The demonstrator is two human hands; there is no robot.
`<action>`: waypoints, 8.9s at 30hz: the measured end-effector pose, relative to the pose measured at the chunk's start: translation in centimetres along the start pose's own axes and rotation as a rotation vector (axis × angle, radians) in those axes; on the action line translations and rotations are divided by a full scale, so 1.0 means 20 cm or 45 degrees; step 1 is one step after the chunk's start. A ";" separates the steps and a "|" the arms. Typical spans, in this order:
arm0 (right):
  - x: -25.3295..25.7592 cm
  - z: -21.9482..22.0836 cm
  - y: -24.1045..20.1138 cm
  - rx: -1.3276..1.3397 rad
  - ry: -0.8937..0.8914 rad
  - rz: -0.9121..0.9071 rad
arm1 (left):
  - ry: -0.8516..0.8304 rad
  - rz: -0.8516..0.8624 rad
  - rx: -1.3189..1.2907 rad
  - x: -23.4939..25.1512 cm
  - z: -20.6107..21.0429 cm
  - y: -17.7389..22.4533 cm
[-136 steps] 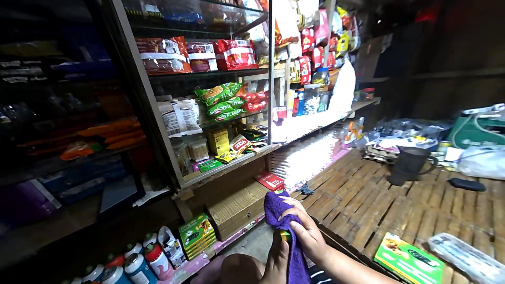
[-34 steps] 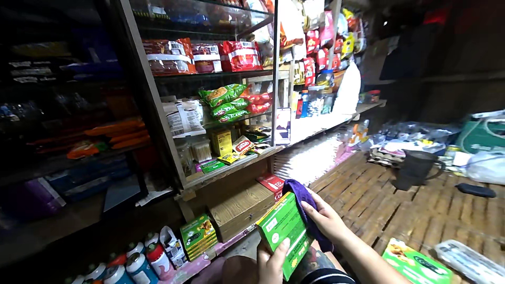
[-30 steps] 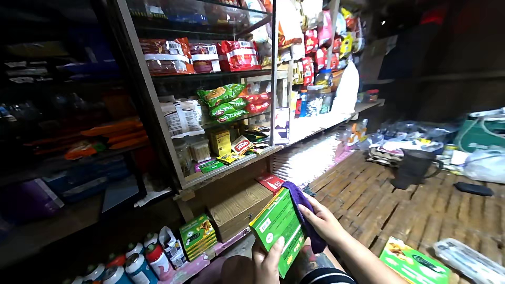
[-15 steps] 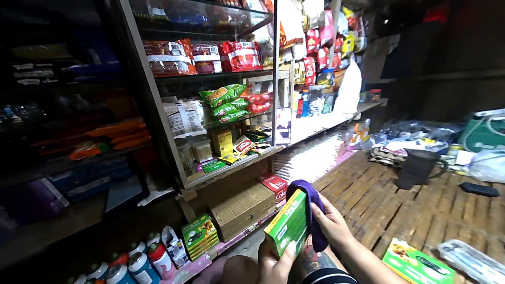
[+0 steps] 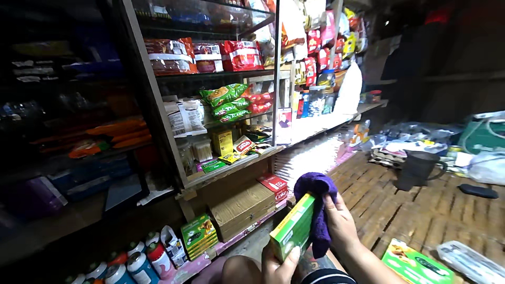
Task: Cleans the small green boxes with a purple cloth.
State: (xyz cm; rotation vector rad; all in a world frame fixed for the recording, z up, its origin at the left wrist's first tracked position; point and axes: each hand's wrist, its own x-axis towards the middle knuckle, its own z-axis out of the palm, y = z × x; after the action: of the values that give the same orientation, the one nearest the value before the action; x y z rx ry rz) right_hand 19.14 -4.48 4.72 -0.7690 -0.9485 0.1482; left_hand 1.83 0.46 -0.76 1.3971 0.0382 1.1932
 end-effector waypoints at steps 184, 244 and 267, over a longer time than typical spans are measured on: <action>-0.26 0.15 0.10 0.490 0.048 1.233 | 0.232 0.348 -0.102 0.00 -0.03 -0.06; 0.00 -0.07 0.05 -0.167 -0.255 0.602 | 0.171 0.066 0.037 -0.09 0.03 -0.11; 0.02 -0.09 0.02 -0.160 -0.152 0.708 | 0.003 0.059 0.274 -0.05 0.02 -0.10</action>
State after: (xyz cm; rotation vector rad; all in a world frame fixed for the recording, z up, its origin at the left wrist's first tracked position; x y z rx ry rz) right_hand 20.91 -5.05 4.17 -1.1386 -0.8409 0.6294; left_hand 2.82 0.02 -2.82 1.5918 0.1403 1.2572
